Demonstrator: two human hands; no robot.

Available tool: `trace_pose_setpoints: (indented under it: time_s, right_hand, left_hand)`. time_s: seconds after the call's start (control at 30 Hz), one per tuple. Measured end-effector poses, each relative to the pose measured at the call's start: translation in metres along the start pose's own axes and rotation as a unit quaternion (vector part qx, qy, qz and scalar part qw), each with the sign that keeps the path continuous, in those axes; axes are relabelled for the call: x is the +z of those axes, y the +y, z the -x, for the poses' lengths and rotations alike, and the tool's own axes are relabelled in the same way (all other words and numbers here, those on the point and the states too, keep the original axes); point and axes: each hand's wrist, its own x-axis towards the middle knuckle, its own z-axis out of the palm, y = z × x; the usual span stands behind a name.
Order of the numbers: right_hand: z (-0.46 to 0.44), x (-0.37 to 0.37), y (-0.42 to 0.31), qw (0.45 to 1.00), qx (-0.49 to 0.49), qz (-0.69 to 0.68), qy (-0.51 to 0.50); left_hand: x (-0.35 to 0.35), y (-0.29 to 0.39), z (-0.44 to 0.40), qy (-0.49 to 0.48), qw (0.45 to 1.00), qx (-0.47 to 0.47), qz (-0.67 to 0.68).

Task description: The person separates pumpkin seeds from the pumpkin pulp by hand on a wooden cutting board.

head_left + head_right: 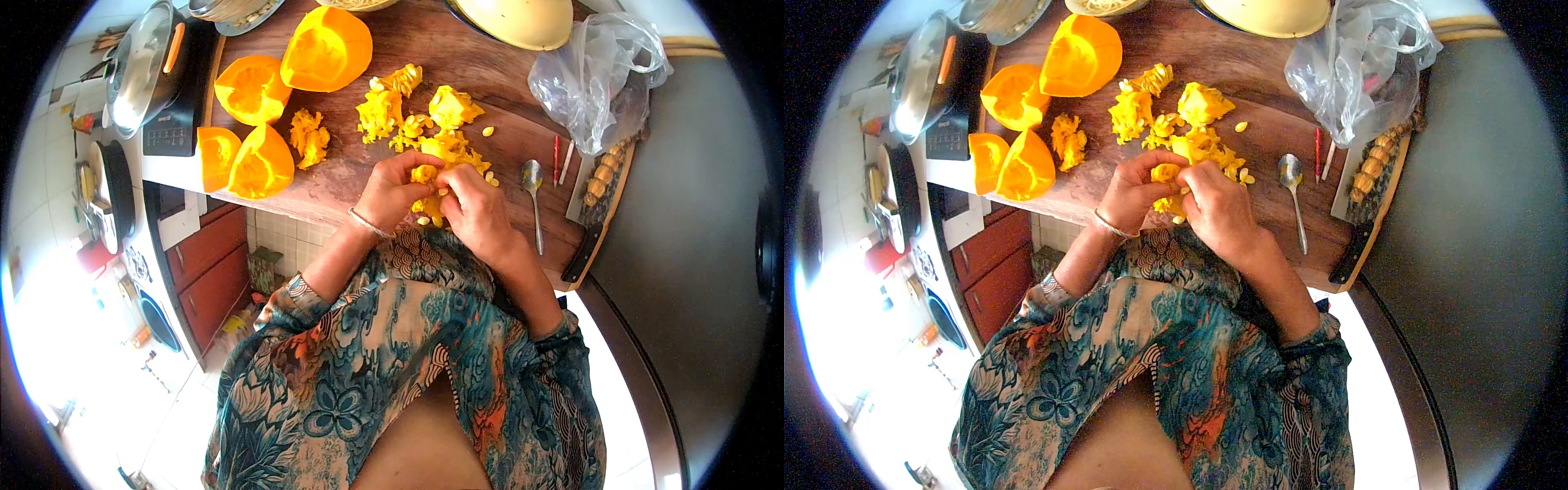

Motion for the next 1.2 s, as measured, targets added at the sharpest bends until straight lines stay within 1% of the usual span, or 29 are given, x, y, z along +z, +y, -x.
trace_pose_setpoints:
  time_s: [0.07, 0.13, 0.17, 0.27, 0.3, 0.37, 0.4, 0.43, 0.5, 0.53, 0.57, 0.6, 0.63, 0.67, 0.73, 0.77, 0.83, 0.87, 1.0, 1.1, 1.2]
  right_hand:
    - [-0.001, 0.001, 0.0, 1.0, 0.004, 0.009, 0.002]
    - [-0.002, 0.001, 0.003, 0.999, 0.017, -0.041, 0.007]
    - [-0.002, 0.001, 0.004, 0.998, 0.023, -0.065, 0.01]
    - [0.0, -0.003, 0.0, 0.98, 0.108, -0.166, -0.015]
    - [0.001, -0.006, -0.001, 0.959, 0.147, -0.244, -0.007]
    - [0.002, -0.013, -0.005, 0.893, 0.22, -0.393, 0.009]
    - [0.0, -0.022, -0.011, 0.892, 0.213, -0.397, 0.033]
    - [0.003, -0.024, -0.009, 0.904, 0.169, -0.382, 0.087]
    - [0.006, -0.031, -0.008, 0.923, 0.097, -0.332, 0.171]
    - [0.009, -0.033, 0.0, 0.957, 0.076, -0.215, 0.178]
    - [0.01, -0.034, 0.007, 0.986, 0.041, -0.093, 0.131]
    - [0.011, -0.034, 0.012, 0.996, 0.004, 0.032, 0.082]
    - [0.011, -0.033, 0.016, 0.987, -0.033, 0.156, 0.032]
    - [0.015, -0.031, 0.015, 0.981, -0.013, 0.193, 0.026]
    - [0.015, -0.032, 0.018, 0.994, 0.027, 0.083, 0.06]
    - [0.017, -0.032, 0.018, 0.996, 0.051, 0.024, 0.075]
    - [0.014, -0.032, 0.015, 0.995, 0.034, 0.054, 0.071]
    - [0.011, -0.033, 0.013, 0.995, 0.026, 0.069, 0.068]
    - [0.009, -0.037, 0.006, 0.99, 0.008, 0.134, 0.052]
    - [0.013, -0.039, 0.006, 0.996, 0.046, 0.073, 0.021]
    - [0.007, -0.035, 0.003, 0.995, -0.047, 0.059, 0.068]
  left_hand:
    - [0.0, 0.0, 0.001, 0.005, 1.0, 0.004, 0.003]
    - [0.001, 0.002, 0.001, 0.013, 1.0, 0.008, -0.014]
    - [0.0, 0.001, 0.001, 0.011, 1.0, -0.001, 0.0]
    - [-0.002, -0.001, 0.001, 0.017, 0.999, -0.02, 0.047]
    - [0.0, 0.002, 0.001, 0.022, 0.997, -0.02, 0.068]
    - [0.0, 0.001, 0.0, 0.027, 0.994, -0.016, 0.106]
    - [-0.002, -0.003, -0.001, 0.027, 0.992, -0.015, 0.124]
    - [-0.003, -0.005, -0.002, 0.026, 0.99, -0.013, 0.141]
    - [-0.001, 0.006, 0.003, 0.014, 0.97, -0.032, 0.239]
    - [-0.001, 0.011, 0.005, 0.007, 0.957, -0.04, 0.286]
    - [-0.002, 0.011, 0.005, -0.005, 0.957, -0.029, 0.288]
    - [-0.003, 0.01, 0.006, -0.017, 0.957, -0.017, 0.289]
    - [-0.003, 0.01, 0.006, -0.029, 0.956, -0.005, 0.29]
    - [-0.003, 0.01, 0.005, -0.039, 0.957, 0.005, 0.287]
    - [-0.005, 0.008, 0.004, -0.052, 0.958, 0.027, 0.28]
    - [-0.005, 0.009, 0.009, -0.05, 0.957, 0.014, 0.286]
    - [-0.003, 0.015, 0.009, -0.058, 0.954, -0.004, 0.296]
    - [-0.002, 0.012, 0.006, -0.065, 0.95, 0.016, 0.306]
    - [-0.003, 0.006, 0.006, -0.068, 0.941, 0.012, 0.332]
    - [-0.002, -0.003, 0.003, -0.055, 0.939, 0.021, 0.34]
    - [-0.002, -0.003, 0.003, -0.047, 0.939, 0.017, 0.341]
